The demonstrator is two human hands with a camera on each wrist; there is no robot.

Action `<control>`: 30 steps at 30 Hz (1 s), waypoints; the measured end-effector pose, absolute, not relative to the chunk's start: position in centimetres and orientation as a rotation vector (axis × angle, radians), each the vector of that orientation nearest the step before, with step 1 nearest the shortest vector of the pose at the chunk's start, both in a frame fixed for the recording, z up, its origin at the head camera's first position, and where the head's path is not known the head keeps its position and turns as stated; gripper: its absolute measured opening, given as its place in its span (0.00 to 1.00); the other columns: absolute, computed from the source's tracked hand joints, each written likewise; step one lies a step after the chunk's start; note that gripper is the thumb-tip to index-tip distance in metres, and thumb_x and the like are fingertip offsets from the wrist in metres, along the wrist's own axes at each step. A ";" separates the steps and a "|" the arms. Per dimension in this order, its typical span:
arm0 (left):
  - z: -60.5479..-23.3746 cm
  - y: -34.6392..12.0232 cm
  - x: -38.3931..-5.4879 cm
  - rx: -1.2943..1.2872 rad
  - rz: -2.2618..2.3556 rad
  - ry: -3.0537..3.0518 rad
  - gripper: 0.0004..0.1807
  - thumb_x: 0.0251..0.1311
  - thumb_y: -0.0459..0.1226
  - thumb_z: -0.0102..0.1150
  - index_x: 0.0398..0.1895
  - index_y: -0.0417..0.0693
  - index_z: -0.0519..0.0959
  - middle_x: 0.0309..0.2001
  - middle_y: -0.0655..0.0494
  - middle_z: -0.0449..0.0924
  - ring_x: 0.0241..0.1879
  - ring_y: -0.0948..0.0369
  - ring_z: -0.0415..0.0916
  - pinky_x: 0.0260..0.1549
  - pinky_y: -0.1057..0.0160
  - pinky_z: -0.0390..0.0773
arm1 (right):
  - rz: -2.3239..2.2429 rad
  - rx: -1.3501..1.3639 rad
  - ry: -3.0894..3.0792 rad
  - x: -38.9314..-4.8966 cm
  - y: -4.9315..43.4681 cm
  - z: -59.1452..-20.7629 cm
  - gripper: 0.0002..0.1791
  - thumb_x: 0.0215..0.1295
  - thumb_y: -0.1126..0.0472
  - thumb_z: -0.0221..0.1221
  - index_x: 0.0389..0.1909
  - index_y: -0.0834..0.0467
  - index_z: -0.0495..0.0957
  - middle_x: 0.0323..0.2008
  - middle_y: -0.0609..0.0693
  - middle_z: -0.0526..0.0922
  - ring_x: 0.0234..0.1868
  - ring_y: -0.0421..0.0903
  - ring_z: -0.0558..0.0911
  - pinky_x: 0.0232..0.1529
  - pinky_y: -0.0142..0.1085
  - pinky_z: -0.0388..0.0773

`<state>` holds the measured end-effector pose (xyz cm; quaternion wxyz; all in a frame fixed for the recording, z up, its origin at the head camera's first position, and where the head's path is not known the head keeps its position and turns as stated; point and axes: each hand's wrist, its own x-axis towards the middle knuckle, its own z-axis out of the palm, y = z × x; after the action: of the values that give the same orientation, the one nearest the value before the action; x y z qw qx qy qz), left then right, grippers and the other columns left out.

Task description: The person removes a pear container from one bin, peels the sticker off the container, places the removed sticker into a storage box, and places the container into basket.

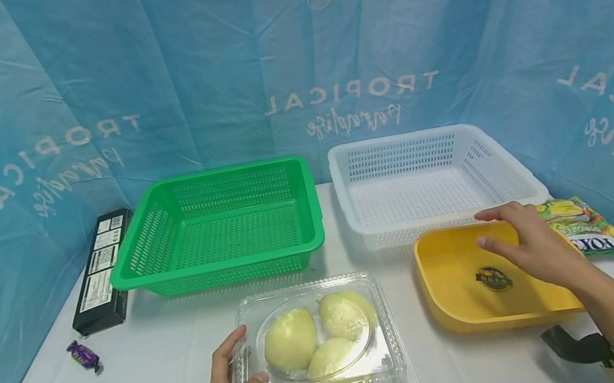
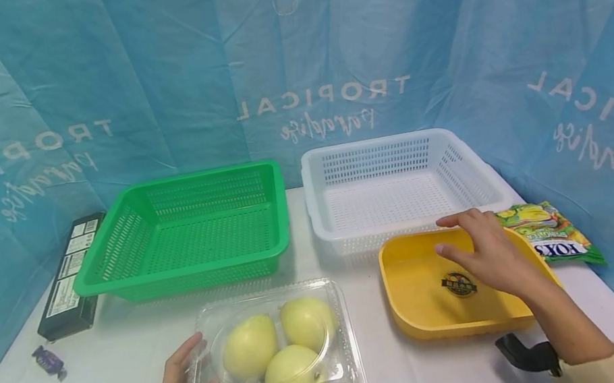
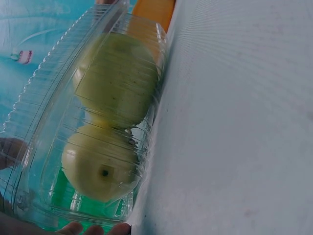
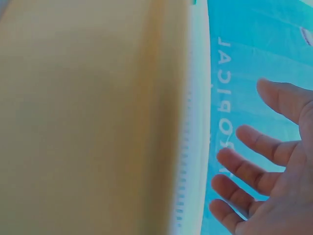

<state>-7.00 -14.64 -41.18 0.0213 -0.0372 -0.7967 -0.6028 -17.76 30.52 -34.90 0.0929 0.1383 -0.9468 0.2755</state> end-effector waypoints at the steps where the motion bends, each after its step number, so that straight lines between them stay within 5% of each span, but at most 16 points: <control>1: -41.2 -14.6 -7.0 -0.113 -1.866 -2.473 0.35 0.62 0.35 0.53 0.70 0.56 0.52 0.72 0.42 0.47 0.71 0.36 0.44 0.57 0.24 0.50 | 0.817 0.412 -2.801 -17.9 30.6 -34.7 0.26 0.65 0.52 0.58 0.57 0.64 0.70 0.55 0.65 0.71 0.56 0.63 0.64 0.51 0.61 0.63; 15: -41.3 -14.7 -7.0 -0.120 -1.839 -2.481 0.35 0.62 0.35 0.54 0.70 0.56 0.53 0.72 0.42 0.48 0.70 0.36 0.47 0.56 0.26 0.55 | 0.825 0.395 -2.766 -19.8 32.0 -33.1 0.33 0.66 0.53 0.56 0.66 0.67 0.59 0.64 0.73 0.60 0.61 0.73 0.52 0.51 0.70 0.51; 30: -41.3 -14.7 -7.0 -0.122 -1.844 -2.470 0.35 0.61 0.35 0.54 0.70 0.54 0.53 0.72 0.42 0.49 0.70 0.37 0.46 0.57 0.26 0.53 | 0.777 0.242 -2.785 -21.2 32.7 -33.0 0.38 0.68 0.48 0.52 0.68 0.69 0.54 0.66 0.75 0.54 0.60 0.75 0.50 0.51 0.70 0.49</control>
<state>-7.00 -14.73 -41.29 0.0285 -0.0397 -0.8004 -0.5974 -21.18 32.74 -32.98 0.1199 0.0829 -0.9529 0.2660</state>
